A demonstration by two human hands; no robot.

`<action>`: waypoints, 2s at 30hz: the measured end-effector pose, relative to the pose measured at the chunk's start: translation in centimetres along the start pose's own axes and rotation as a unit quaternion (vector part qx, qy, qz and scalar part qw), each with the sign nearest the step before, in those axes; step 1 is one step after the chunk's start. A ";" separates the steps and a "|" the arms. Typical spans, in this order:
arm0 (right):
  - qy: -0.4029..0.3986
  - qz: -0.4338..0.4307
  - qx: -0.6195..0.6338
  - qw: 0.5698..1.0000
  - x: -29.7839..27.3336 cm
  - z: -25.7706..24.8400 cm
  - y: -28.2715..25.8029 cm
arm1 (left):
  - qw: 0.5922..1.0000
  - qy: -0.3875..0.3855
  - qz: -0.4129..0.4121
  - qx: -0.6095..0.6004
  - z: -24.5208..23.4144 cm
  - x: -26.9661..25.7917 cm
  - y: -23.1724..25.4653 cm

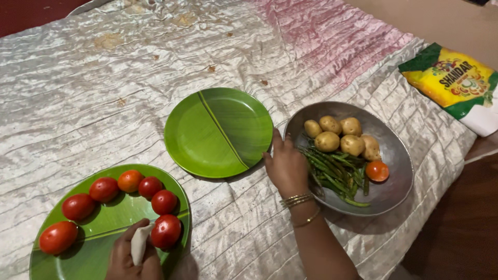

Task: The person cleans and wipes tomatoes, potatoes, and green beans with a cloth and places them on plates.

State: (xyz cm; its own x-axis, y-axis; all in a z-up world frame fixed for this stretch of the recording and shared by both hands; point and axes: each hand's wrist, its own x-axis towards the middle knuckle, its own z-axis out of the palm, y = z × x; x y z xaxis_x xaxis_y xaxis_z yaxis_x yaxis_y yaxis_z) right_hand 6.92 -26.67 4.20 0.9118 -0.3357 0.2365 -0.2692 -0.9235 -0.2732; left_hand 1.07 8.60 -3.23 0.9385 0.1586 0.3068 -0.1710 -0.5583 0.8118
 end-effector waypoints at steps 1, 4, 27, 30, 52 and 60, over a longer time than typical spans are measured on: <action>0.002 -0.003 0.007 1.000 0.1 0.5 0.1 | 0.999 0.020 0.018 -0.041 0.4 -1.0 1.1; 0.036 -0.034 0.050 0.997 0.5 1.3 0.3 | 0.997 0.014 0.023 -0.068 1.1 -1.0 3.9; -0.173 -0.081 -0.162 0.968 -8.4 -8.9 7.8 | 0.961 -0.136 -0.016 -0.241 3.9 -1.3 9.8; -0.166 -0.091 -0.132 0.973 -7.6 -7.2 7.9 | 0.948 -0.158 -0.029 -0.274 4.1 -1.2 9.7; -0.170 0.089 -0.046 0.980 -4.0 -6.1 17.5 | 0.860 -0.233 -0.230 -0.390 6.2 -2.0 10.3; -0.181 -0.002 0.738 0.650 -5.3 -10.2 3.7 | 0.711 -0.159 -0.212 -0.651 9.4 1.7 7.9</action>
State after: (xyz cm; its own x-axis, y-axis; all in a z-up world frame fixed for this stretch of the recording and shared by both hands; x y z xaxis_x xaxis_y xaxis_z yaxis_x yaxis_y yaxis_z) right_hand -2.06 -30.24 11.42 0.9967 -0.0213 0.0785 0.0810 0.3494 -0.9335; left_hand 4.16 -3.20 -0.91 0.9735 -0.2204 -0.0617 0.2089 0.7454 0.6331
